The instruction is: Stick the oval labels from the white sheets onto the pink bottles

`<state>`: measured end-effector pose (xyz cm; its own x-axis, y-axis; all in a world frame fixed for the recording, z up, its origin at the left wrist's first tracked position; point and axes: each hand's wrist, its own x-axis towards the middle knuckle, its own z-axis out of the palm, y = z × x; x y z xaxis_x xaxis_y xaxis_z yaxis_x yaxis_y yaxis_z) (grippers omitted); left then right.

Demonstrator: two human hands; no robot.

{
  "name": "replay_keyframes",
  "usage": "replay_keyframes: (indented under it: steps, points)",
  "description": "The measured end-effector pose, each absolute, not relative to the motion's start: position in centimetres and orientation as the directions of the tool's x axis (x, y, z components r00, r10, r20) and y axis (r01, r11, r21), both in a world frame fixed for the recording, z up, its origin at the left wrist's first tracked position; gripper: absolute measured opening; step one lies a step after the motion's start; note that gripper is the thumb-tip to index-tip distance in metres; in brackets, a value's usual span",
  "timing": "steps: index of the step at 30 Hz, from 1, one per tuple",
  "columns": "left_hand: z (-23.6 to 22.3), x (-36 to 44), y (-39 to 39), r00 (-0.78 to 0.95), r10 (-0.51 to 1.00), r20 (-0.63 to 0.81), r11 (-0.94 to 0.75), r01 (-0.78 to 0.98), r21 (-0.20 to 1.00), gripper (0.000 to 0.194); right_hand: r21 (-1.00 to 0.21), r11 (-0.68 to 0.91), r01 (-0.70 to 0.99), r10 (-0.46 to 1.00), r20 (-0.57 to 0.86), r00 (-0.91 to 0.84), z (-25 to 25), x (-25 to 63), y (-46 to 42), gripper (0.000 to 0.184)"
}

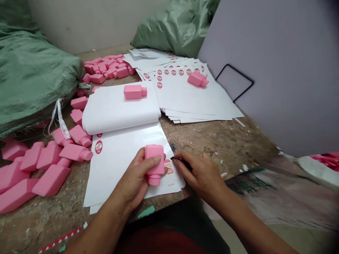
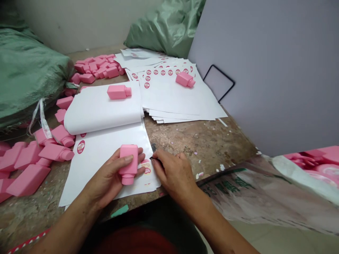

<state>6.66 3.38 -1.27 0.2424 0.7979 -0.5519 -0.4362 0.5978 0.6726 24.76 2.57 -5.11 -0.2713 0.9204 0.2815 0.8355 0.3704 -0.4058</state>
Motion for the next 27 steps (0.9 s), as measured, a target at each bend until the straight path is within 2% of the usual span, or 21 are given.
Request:
replay_keyframes:
  steps: [2,4,6,8,10,12,17,21,27]
  points:
    - [-1.1,6.5,2.8,0.242,0.811,-0.532,0.585,-0.33,0.741,0.033,-0.432,0.343,0.834,0.933,0.261,-0.249,-5.0,24.9,2.6,0.015]
    - [-0.8,6.2,1.9,0.242,0.848,-0.471,0.491,-0.027,0.871,0.041,-0.449,0.329,0.831,0.94,0.244,-0.24,-4.9,25.0,2.6,0.013]
    - [-0.7,5.9,1.0,0.308,0.887,-0.344,0.235,0.34,0.91,0.047,-0.46,0.326,0.826,0.942,0.231,-0.243,-4.8,25.1,2.7,0.012]
    - [-0.8,5.7,0.6,0.437,0.87,-0.227,-0.051,0.539,0.841,0.049,-0.466,0.327,0.822,0.943,0.223,-0.248,-4.8,25.1,2.7,0.011]
    - [-1.1,5.8,0.7,0.542,0.821,-0.181,-0.232,0.605,0.761,0.049,-0.465,0.329,0.822,0.942,0.225,-0.25,-4.8,25.0,2.7,0.012]
    - [-1.4,6.1,1.2,0.58,0.792,-0.192,-0.305,0.648,0.698,0.052,-0.458,0.334,0.824,0.94,0.231,-0.252,-4.9,25.0,2.7,0.012]
    - [-1.4,6.6,2.1,0.577,0.779,-0.244,-0.331,0.71,0.621,0.05,-0.435,0.345,0.832,0.935,0.241,-0.261,-5.0,24.8,2.8,0.012]
    - [-1.3,6.3,2.0,0.632,0.738,-0.236,-0.426,0.709,0.563,0.046,-0.416,0.345,0.841,0.933,0.245,-0.262,-5.0,24.7,2.7,0.012]
    - [-1.3,6.2,2.1,0.662,0.715,-0.225,-0.47,0.694,0.546,0.036,-0.405,0.346,0.846,0.934,0.235,-0.269,-5.1,24.7,2.7,0.013]
